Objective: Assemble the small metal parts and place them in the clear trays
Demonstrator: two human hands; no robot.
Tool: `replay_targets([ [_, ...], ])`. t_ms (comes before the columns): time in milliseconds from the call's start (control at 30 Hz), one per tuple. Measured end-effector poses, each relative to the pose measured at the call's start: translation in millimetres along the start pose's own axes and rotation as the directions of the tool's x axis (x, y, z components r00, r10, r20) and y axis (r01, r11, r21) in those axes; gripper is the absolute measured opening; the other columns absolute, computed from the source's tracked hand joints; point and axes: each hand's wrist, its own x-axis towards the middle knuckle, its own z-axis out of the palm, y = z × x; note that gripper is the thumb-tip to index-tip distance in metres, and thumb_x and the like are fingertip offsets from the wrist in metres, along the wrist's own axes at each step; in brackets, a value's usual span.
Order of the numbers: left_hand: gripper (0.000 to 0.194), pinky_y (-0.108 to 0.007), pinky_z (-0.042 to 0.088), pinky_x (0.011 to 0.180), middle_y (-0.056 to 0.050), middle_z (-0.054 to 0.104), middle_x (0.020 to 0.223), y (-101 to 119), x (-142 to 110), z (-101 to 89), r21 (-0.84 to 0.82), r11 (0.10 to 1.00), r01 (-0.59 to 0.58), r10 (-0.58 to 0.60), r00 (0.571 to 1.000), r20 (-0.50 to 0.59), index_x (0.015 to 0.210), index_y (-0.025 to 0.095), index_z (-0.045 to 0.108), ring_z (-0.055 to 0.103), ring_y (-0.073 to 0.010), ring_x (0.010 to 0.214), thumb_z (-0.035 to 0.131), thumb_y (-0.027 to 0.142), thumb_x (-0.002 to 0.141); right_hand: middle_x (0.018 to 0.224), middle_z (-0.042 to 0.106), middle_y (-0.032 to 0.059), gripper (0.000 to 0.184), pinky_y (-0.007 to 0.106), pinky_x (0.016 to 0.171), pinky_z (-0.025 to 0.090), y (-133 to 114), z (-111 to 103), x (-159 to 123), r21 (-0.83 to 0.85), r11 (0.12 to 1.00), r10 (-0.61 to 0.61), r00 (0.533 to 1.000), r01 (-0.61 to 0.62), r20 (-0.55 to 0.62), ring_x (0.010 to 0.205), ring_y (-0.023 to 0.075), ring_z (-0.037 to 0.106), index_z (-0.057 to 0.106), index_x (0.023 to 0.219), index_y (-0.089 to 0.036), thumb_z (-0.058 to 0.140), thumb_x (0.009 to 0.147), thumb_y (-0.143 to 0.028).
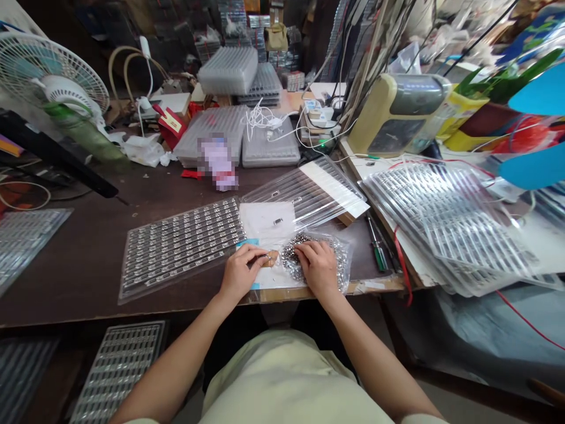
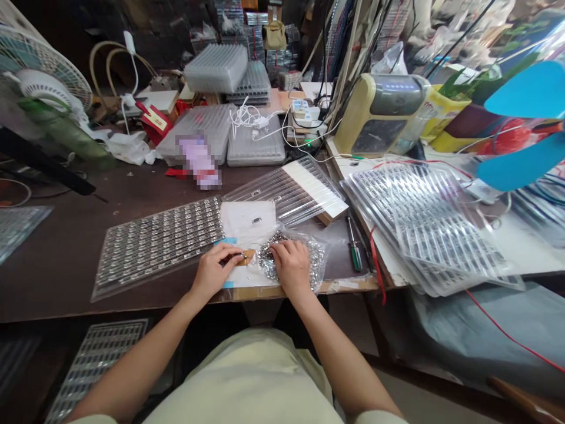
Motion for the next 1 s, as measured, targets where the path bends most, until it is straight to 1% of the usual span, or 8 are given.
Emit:
replay_targets([
  [333,0.012,-0.032,0.051,0.078,-0.004,0.067,0.090,-3,-3,4.9,0.081,0.996,-0.025,0.023,0.999,0.022,0.091,0.023,0.071,0.064,-0.0176,0.083,0.062,0.023,0.084,0.093,0.068,0.0039,0.016,0.032,0.080,0.040,2,0,-1,0.131,0.991,0.002,1.000,-0.004,0.010,0.088,0.0191,0.055,0.066,0.094,-0.021,0.050,0.092,-0.025],
  [433,0.011,-0.032,0.051,0.078,-0.004,0.067,0.088,-1,-2,5.4,0.089,0.996,-0.017,0.014,0.999,0.037,0.090,0.022,0.071,0.063,-0.0177,0.083,0.061,0.023,0.085,0.088,0.068,0.0035,0.015,0.033,0.079,0.039,0,-4,2,0.162,0.986,0.032,0.999,-0.033,0.011,0.085,0.0192,0.056,0.067,0.090,-0.022,0.054,0.091,-0.029],
  [533,0.010,-0.031,0.050,0.079,-0.004,0.067,0.088,0,-2,3.9,0.038,0.999,-0.007,0.006,0.999,0.032,0.088,0.022,0.070,0.063,-0.0176,0.084,0.061,0.022,0.085,0.080,0.068,0.0013,0.016,0.033,0.077,0.036,-10,-5,8,0.155,0.987,0.036,0.998,-0.043,0.048,0.081,0.0179,0.055,0.068,0.079,-0.024,0.060,0.087,-0.035],
  [600,0.010,-0.030,0.051,0.079,-0.004,0.067,0.089,-1,-1,1.8,-0.029,0.999,0.020,-0.021,0.999,-0.025,0.088,0.021,0.070,0.063,-0.0171,0.085,0.060,0.022,0.085,0.079,0.068,0.0000,0.015,0.033,0.079,0.033,-20,0,11,0.163,0.987,0.000,0.997,-0.013,0.082,0.082,0.0169,0.054,0.069,0.078,-0.025,0.063,0.085,-0.038],
  [700,0.012,-0.027,0.052,0.074,-0.005,0.066,0.090,-2,0,-1.2,-0.109,0.991,0.078,-0.091,0.988,-0.121,0.089,0.019,0.069,0.063,-0.0162,0.083,0.058,0.024,0.086,0.086,0.069,-0.0011,0.012,0.034,0.082,0.030,-35,13,13,0.164,0.986,-0.054,0.990,0.033,0.129,0.085,0.0165,0.051,0.071,0.081,-0.030,0.064,0.084,-0.038],
  [833,0.015,-0.025,0.053,0.071,-0.006,0.065,0.091,-4,1,-1.5,-0.166,0.980,0.109,-0.133,0.981,-0.138,0.089,0.018,0.068,0.063,-0.0155,0.082,0.057,0.027,0.086,0.089,0.068,-0.0017,0.010,0.034,0.081,0.029,-44,26,11,0.098,0.993,-0.081,0.981,0.065,0.176,0.085,0.0164,0.049,0.073,0.086,-0.034,0.063,0.085,-0.038],
  [900,0.015,-0.024,0.053,0.070,-0.006,0.065,0.091,-5,1,-0.5,-0.179,0.977,0.115,-0.141,0.980,-0.141,0.088,0.017,0.068,0.063,-0.0154,0.082,0.057,0.028,0.085,0.091,0.068,-0.0017,0.011,0.034,0.081,0.029,-44,25,11,0.071,0.994,-0.094,0.979,0.082,0.183,0.086,0.0165,0.049,0.072,0.090,-0.035,0.063,0.085,-0.038],
  [1000,0.015,-0.024,0.053,0.069,-0.005,0.065,0.091,-6,1,0.4,-0.183,0.975,0.122,-0.149,0.979,-0.137,0.088,0.018,0.068,0.063,-0.0152,0.082,0.058,0.029,0.085,0.099,0.067,0.0009,0.018,0.034,0.082,0.029,-34,14,11,-0.006,0.997,-0.074,0.985,0.076,0.155,0.091,0.0180,0.049,0.070,0.102,-0.031,0.061,0.087,-0.036],
])
